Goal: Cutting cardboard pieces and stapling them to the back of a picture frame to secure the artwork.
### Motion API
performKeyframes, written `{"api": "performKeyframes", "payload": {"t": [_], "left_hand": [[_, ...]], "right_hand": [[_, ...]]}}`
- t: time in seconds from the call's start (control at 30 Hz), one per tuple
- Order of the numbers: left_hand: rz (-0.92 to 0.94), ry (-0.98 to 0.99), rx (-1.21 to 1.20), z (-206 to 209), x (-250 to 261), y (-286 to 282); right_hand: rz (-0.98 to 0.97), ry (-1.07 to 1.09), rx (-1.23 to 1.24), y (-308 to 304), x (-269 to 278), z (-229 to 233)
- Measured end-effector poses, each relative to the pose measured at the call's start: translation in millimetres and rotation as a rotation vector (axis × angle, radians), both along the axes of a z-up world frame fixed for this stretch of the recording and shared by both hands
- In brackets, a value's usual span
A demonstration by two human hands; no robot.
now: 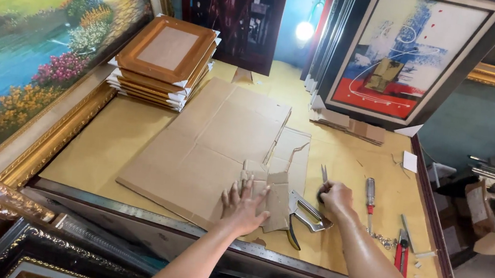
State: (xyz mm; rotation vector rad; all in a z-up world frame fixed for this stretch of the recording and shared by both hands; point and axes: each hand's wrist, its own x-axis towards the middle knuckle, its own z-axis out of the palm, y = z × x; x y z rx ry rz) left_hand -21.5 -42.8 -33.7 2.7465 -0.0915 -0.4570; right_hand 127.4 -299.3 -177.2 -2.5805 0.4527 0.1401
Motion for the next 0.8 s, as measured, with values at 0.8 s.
{"api": "performKeyframes", "payload": {"t": [0.8], "left_hand": [[0.302, -0.586, -0.355, -70.9, -64.4, 63.5]], "right_hand": [[0.004, -0.492, 0.366, 138.3, -85.7, 184.2]]}}
